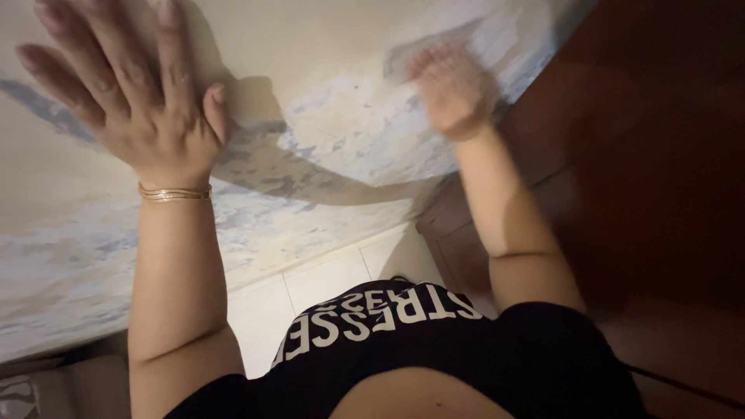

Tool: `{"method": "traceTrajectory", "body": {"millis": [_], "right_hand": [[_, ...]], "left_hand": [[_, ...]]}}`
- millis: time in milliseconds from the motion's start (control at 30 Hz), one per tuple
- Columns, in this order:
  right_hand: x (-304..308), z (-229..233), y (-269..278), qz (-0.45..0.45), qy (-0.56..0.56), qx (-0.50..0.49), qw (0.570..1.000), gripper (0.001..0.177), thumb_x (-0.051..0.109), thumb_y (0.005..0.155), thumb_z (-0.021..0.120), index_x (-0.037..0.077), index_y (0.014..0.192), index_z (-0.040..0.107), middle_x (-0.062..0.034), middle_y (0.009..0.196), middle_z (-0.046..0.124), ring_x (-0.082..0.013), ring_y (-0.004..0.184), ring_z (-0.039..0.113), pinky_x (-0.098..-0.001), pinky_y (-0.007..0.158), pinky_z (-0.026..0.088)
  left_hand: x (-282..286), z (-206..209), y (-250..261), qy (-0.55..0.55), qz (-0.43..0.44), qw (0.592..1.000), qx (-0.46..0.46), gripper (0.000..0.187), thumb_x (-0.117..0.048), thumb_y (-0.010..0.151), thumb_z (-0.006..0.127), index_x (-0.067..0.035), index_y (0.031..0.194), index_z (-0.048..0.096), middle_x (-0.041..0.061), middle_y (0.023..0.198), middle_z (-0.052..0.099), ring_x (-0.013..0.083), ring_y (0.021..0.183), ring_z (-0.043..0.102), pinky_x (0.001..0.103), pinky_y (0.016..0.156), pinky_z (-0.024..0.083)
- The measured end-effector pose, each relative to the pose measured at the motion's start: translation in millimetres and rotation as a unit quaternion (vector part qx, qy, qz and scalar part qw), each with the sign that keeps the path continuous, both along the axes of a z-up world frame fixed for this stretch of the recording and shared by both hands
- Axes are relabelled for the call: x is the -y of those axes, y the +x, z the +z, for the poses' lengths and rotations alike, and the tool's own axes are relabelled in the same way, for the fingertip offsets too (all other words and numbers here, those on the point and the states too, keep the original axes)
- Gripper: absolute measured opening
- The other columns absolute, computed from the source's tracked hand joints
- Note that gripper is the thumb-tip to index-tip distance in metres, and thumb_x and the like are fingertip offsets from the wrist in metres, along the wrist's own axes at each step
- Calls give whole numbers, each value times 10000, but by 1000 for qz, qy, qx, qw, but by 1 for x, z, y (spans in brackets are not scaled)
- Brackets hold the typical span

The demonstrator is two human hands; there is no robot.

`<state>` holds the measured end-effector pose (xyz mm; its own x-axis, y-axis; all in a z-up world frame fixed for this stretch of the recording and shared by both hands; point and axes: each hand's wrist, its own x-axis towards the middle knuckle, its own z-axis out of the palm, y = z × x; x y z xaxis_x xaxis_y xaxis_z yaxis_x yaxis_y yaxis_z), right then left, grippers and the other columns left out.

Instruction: The person uses a sanding block to smooth a ceiling surface. They move the block back and forth across the ceiling, occasionally switching hands and adjusting their position to reach different areas.

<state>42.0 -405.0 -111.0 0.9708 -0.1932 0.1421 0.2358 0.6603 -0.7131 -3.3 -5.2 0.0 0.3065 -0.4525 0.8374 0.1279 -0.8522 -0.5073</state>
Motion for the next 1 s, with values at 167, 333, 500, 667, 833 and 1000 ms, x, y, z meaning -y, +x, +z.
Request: {"method": "traceTrajectory", "body": {"millis": [167, 333, 500, 667, 833, 1000], "right_hand": [[25, 10, -11, -513, -596, 324, 526, 470, -129, 970, 456, -46, 1418, 570, -210, 1488, 547, -395, 1456, 464, -567, 1240, 343], [-54, -12, -8, -522, -467, 289, 653, 428, -29, 1048, 467, 9, 1471, 520, -137, 1559, 488, -298, 1534, 416, -492, 1290, 274], [-135, -32, -21, -376, -607, 478, 511, 370, 66, 1129, 642, 102, 1489, 565, -72, 1588, 467, -257, 1520, 352, -445, 1315, 228], [-56, -4, 0, 37, -728, 315, 608, 374, -22, 1040, 505, -173, 1376, 566, -319, 1451, 488, -461, 1379, 439, -580, 1138, 366], [43, 34, -9, -482, -639, 387, 458, 402, -127, 958, 512, -70, 1314, 691, -233, 1361, 663, -419, 1333, 596, -569, 1164, 448], [-36, 21, -14, -546, -533, 277, 584, 439, -70, 980, 477, -37, 1407, 574, -192, 1485, 541, -387, 1453, 471, -531, 1273, 385]], "left_hand": [[0, -2, 6, -4, -22, 999, 30, 680, -529, 1087, 73, -286, 1673, 317, 128, 1686, 206, 371, 1577, 109, 607, 1316, 52], [0, 0, 7, 6, -33, 998, 44, 699, -488, 1072, 65, -272, 1709, 257, 133, 1727, 125, 376, 1610, 49, 614, 1330, 18], [3, 2, 1, -4, -13, 1000, 7, 714, -486, 1066, 48, -271, 1707, 279, 128, 1719, 168, 368, 1597, 75, 608, 1326, 22], [1, 6, -2, 7, -6, 1000, 9, 703, -509, 1088, 62, -267, 1693, 326, 128, 1695, 213, 377, 1580, 101, 605, 1310, 26], [3, 5, -7, -3, -3, 1000, -16, 695, -506, 1099, 66, -266, 1682, 356, 140, 1680, 263, 392, 1578, 133, 611, 1298, 32], [6, 6, -6, -7, -6, 1000, -14, 689, -518, 1079, 73, -270, 1642, 383, 134, 1635, 320, 389, 1530, 175, 611, 1269, 49]]}}
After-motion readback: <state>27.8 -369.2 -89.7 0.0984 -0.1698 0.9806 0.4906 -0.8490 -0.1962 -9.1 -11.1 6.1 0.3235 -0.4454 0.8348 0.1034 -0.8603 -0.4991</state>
